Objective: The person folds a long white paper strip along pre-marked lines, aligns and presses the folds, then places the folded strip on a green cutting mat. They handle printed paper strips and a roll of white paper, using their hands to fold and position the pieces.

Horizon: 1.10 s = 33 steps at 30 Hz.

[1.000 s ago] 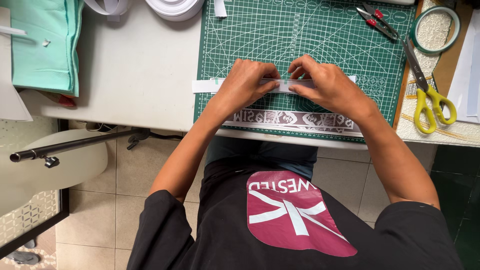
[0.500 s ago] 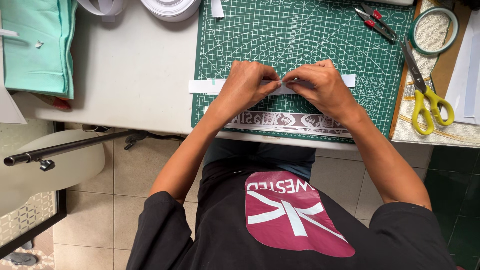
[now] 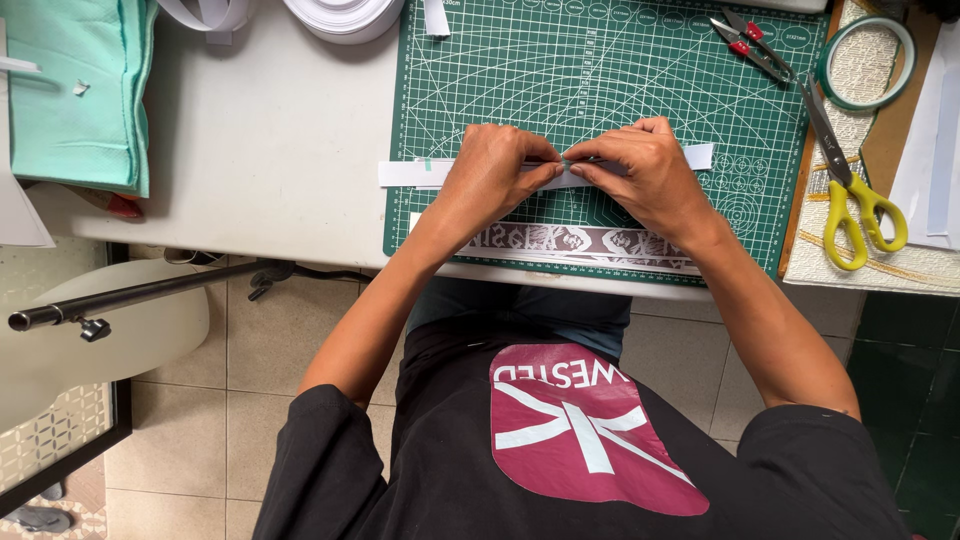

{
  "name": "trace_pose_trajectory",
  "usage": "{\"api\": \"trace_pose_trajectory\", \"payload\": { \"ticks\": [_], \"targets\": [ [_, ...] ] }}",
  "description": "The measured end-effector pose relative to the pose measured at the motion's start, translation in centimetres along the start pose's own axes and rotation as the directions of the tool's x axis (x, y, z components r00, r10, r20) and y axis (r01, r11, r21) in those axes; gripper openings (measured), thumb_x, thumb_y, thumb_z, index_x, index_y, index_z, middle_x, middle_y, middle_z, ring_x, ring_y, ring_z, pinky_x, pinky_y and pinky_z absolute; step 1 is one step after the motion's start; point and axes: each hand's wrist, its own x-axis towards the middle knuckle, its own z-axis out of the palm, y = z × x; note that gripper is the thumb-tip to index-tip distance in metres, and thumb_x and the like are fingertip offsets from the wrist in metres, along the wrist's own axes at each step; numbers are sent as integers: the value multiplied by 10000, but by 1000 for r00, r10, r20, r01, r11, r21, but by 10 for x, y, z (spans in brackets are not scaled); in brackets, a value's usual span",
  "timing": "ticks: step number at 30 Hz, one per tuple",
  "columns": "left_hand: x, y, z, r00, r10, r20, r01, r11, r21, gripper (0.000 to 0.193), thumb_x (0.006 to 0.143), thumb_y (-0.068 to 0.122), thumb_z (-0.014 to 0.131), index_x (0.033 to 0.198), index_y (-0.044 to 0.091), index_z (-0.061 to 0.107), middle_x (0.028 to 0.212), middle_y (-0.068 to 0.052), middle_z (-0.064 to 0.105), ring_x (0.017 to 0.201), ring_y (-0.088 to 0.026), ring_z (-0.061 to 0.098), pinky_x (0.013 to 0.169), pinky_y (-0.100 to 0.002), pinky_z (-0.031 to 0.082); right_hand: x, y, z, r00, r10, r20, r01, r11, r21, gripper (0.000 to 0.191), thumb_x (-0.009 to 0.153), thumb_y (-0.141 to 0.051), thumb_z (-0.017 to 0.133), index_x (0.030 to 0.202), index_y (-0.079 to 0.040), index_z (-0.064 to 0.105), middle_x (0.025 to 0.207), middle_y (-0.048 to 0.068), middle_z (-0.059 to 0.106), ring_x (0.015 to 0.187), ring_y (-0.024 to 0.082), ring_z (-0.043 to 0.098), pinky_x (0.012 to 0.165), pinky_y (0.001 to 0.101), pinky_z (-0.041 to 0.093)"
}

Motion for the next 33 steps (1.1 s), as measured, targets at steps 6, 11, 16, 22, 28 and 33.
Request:
{"api": "trace_pose_trajectory", "payload": {
  "ticks": [6,11,16,22,28,33],
  "targets": [
    [-1,0,2,997,65,-39,-64,997,32,126,865,130,784,935,26,804,783,-128,777,671,-207,774,641,-302,612,1,0,0,1000,15,4,-15,1000,16,126,970,-219,754,1064,-138,776,920,-25,781,747,95,682,943,359,385],
    [-3,0,3,994,92,-64,-87,994,72,121,864,134,795,926,31,810,749,-130,767,610,-212,748,621,-324,593,3,-4,-2,1000,14,-10,-14,999,40,117,962,-204,768,1045,-122,782,908,-12,784,787,113,715,955,361,388],
    [-5,-1,4,991,105,-86,-99,992,75,125,859,143,798,924,36,810,759,-128,764,617,-217,743,627,-331,590,9,-9,-3,996,90,20,-91,992,87,104,953,-200,768,1014,-120,792,898,7,784,723,119,712,965,330,425],
    [-6,-2,3,981,153,-121,-138,983,125,127,834,151,814,895,39,811,723,-128,754,604,-234,726,661,-368,581,15,-12,-5,987,149,58,-158,962,223,133,957,-226,735,1019,-114,772,888,10,758,778,97,718,843,283,517],
    [-4,-3,4,991,102,-87,-92,989,116,120,852,148,812,900,38,814,690,-133,742,564,-225,719,608,-343,576,14,-12,2,989,137,57,-142,986,91,141,982,-232,723,1020,-105,771,836,17,756,718,109,678,896,361,437],
    [-3,-3,4,990,102,-97,-92,991,102,101,856,128,808,909,43,814,716,-131,753,577,-202,733,603,-312,585,11,-12,7,992,120,39,-117,990,-73,131,995,-241,738,1044,-122,763,832,18,765,710,138,658,964,410,379]
  ]
}}
